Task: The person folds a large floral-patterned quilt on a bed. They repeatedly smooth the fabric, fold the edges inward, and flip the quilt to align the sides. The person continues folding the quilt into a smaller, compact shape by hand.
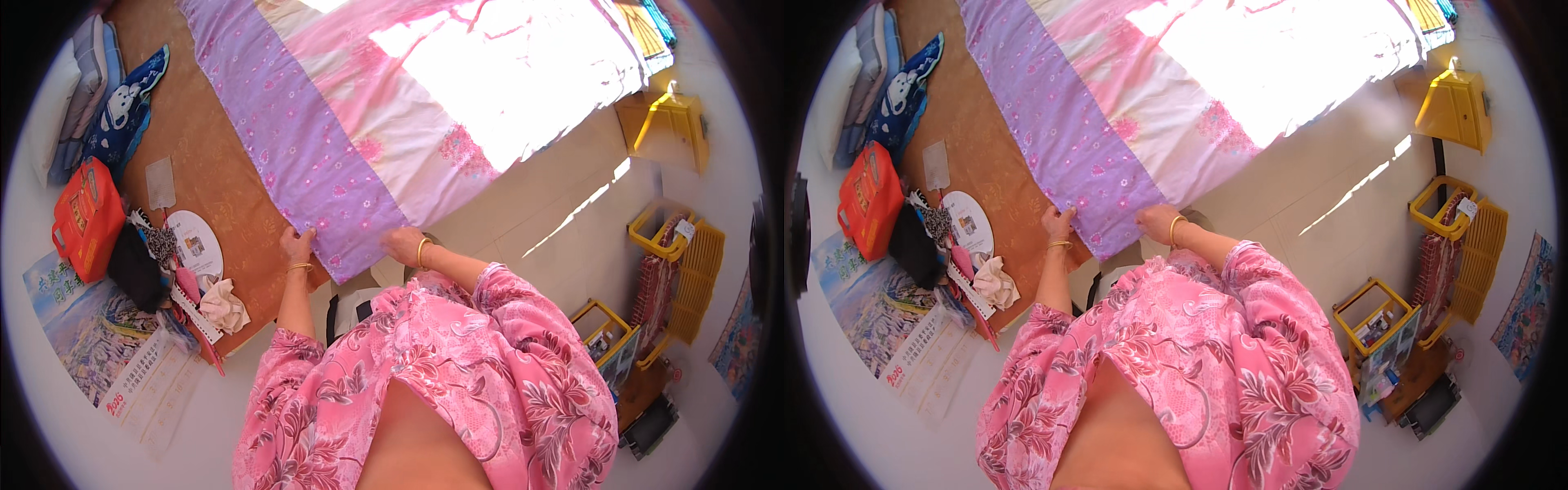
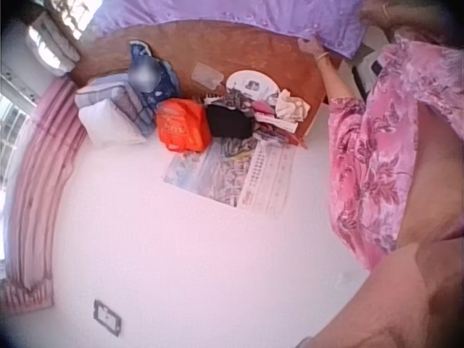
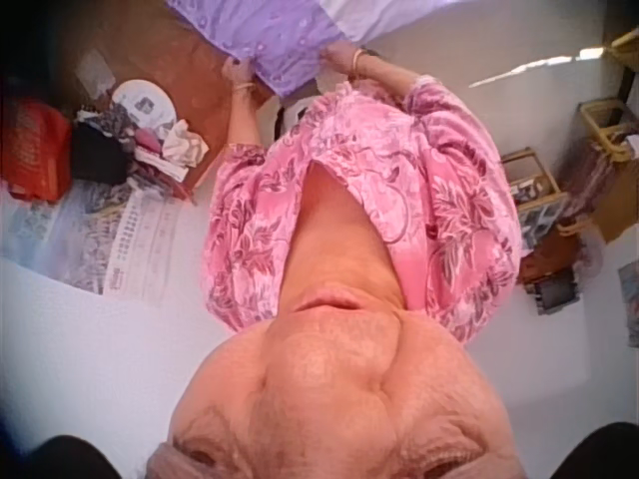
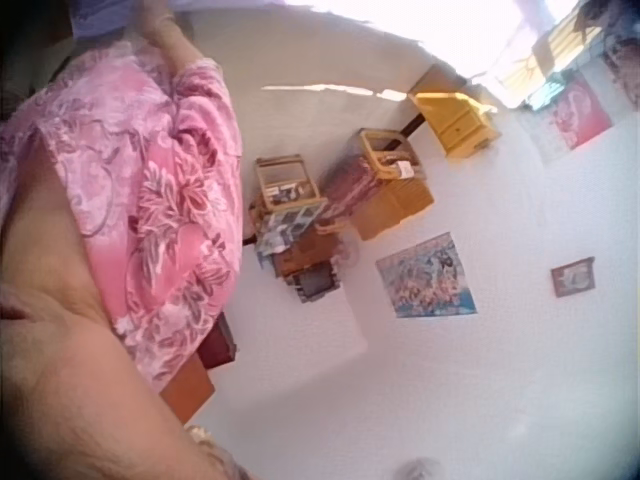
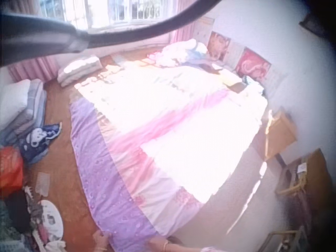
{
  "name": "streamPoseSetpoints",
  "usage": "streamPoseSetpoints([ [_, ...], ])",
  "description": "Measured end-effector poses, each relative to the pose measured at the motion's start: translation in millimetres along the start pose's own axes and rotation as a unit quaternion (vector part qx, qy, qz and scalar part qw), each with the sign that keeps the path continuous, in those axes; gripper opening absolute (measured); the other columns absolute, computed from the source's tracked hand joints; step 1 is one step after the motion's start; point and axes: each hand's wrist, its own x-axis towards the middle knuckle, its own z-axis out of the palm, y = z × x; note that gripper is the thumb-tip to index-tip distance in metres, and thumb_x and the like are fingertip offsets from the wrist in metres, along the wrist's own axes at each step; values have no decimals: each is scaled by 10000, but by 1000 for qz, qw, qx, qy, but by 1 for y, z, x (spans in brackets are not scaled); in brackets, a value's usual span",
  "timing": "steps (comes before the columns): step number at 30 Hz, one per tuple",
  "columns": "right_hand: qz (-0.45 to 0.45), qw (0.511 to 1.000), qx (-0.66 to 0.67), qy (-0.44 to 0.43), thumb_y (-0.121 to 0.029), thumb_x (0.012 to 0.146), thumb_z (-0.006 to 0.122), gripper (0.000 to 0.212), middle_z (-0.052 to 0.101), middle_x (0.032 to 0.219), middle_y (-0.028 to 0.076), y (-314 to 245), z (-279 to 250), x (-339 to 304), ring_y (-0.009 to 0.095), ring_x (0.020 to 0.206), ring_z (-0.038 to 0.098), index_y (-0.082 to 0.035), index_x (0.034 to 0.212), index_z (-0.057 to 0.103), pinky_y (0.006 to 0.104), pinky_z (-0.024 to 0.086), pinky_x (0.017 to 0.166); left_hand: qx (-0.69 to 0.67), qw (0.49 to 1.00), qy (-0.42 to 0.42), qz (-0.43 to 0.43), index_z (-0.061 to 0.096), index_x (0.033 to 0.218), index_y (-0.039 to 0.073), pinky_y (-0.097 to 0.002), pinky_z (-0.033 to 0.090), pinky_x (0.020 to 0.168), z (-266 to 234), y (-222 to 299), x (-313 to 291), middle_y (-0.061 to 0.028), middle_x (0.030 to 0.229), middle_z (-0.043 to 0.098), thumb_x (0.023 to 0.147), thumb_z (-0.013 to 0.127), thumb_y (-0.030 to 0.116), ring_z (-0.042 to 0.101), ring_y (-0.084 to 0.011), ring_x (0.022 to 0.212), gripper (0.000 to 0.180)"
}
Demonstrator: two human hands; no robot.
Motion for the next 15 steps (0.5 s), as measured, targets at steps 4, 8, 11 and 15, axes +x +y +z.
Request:
streamPoseSetpoints([
  [4,-43,997,1,66,-173,827,535,148,633,926,110,34,-10,-3,298,890,606,-98,925,617,412,481,758,77,996,31,35,506,576,1,-309,386,485,3,-4,-20,-20,562,485,642,743,77,420,-114,513,257],
  [8,-50,991,-21,120,-128,811,555,174,601,955,102,46,-46,4,277,926,598,-98,965,631,391,480,791,-18,996,66,-53,529,623,27,-266,387,493,-5,-17,-18,22,613,498,736,691,46,425,-101,531,198],
  [11,-33,990,-6,134,-109,807,540,165,588,917,115,61,-54,3,300,886,592,-96,950,622,408,476,771,-244,955,44,-161,568,799,24,-263,412,493,13,32,-40,15,707,535,754,681,46,463,-106,533,125],
  [15,-5,994,-10,107,-118,808,544,170,580,948,123,80,-42,7,306,917,590,-87,958,618,403,475,785,-204,957,-9,-207,578,938,-3,-322,490,671,42,79,-83,-56,885,600,765,670,64,574,-177,707,208],
])
